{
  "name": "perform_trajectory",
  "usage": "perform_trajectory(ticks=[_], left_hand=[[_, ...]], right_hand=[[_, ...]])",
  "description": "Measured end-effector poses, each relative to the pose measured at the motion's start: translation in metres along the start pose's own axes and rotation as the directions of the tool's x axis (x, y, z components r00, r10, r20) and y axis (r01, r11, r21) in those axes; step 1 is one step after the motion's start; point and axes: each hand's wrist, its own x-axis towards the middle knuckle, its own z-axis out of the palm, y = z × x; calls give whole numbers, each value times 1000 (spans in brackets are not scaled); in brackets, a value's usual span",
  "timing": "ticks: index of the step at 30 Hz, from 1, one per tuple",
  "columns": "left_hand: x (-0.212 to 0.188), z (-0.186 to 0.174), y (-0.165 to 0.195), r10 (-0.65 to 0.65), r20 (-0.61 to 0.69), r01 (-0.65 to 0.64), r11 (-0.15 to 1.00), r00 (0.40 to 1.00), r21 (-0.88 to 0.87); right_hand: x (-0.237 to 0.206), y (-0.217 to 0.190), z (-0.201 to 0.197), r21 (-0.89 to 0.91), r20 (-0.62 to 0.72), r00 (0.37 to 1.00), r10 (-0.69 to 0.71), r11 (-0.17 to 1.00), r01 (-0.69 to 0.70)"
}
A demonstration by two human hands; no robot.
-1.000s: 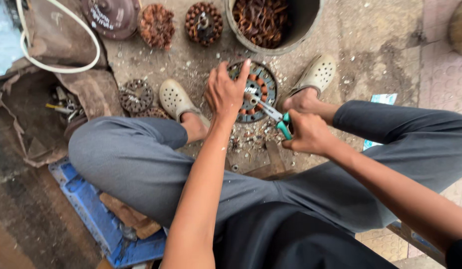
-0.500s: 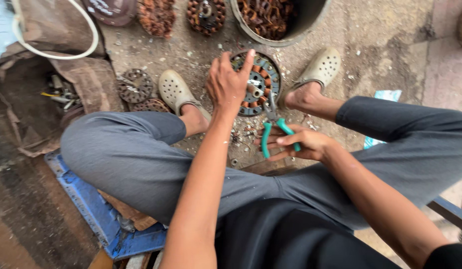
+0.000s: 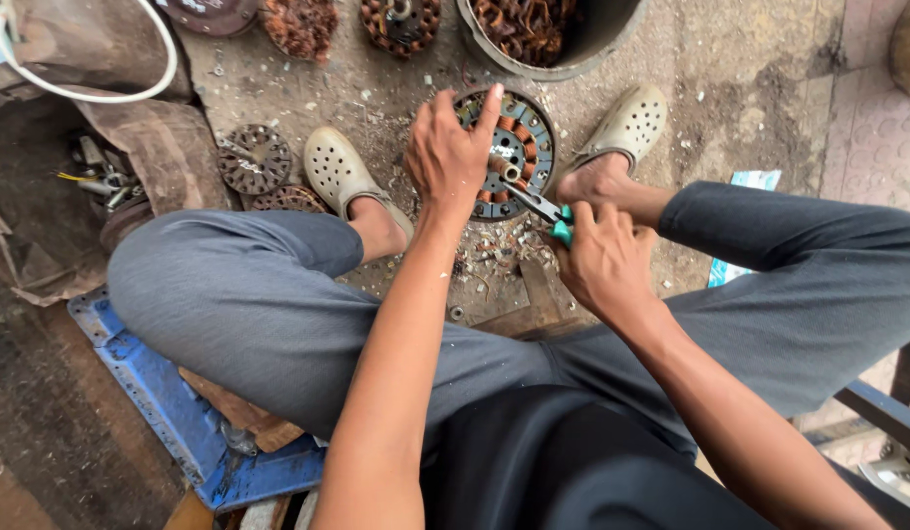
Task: The person sits cross-legged and uses pliers to pull copper windings out of a motor stator. They repeatedly grip and extract coils, placing the removed copper into a nearby bucket.
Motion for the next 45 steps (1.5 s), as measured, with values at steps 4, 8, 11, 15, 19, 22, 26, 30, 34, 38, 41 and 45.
perform_trajectory(ticks=[4, 8, 11, 15, 19, 22, 26, 30, 34, 38, 41, 45], left_hand=[[0, 2, 0, 39, -19, -39, 999, 999, -6], [-2, 0, -2, -9, 62, 9, 1000, 998, -11], [-5, -1, -2, 64, -34, -64, 998, 997, -1], [-8, -5, 1, 73, -87, -73, 997, 993, 2], [-5, -12, 6, 13, 0, -13, 1000, 1000, 20], [-4, -15, 8, 10, 19, -11, 999, 1000, 33], [-4, -12, 7, 38, -66, -38, 999, 997, 6], [-2, -8, 3, 57, -44, -53, 996, 997, 71], [0, -8, 1, 51, 22, -52, 998, 998, 40], [-1, -7, 0, 45, 18, -46, 997, 999, 55], [-2, -5, -1, 59, 5, -59, 997, 998, 40], [-4, -3, 0, 54, -22, -53, 998, 998, 18]], right_hand=[[15, 6, 2, 243, 283, 958, 47, 963, -119], [32, 41, 16, 356, 641, 767, -25, 895, -268], [42, 71, 35, 663, 747, 547, -377, 475, -578], [42, 86, 76, 328, 563, 239, -791, -52, -943], [37, 81, 92, 342, 522, 326, -788, -156, -926], [31, 65, 74, 560, 780, 456, -428, 155, -814], [5, 24, 38, 522, 290, 956, 53, 828, -204], [-25, -25, 38, -38, -173, 985, -3, 999, -3], [-26, -32, 50, 193, -78, 985, 154, 972, -137], [-18, -2, 41, 300, 97, 992, 75, 949, -101], [-8, 33, 32, 401, 239, 969, -54, 915, -48], [0, 57, 44, 764, 641, 732, -232, 283, -580]])
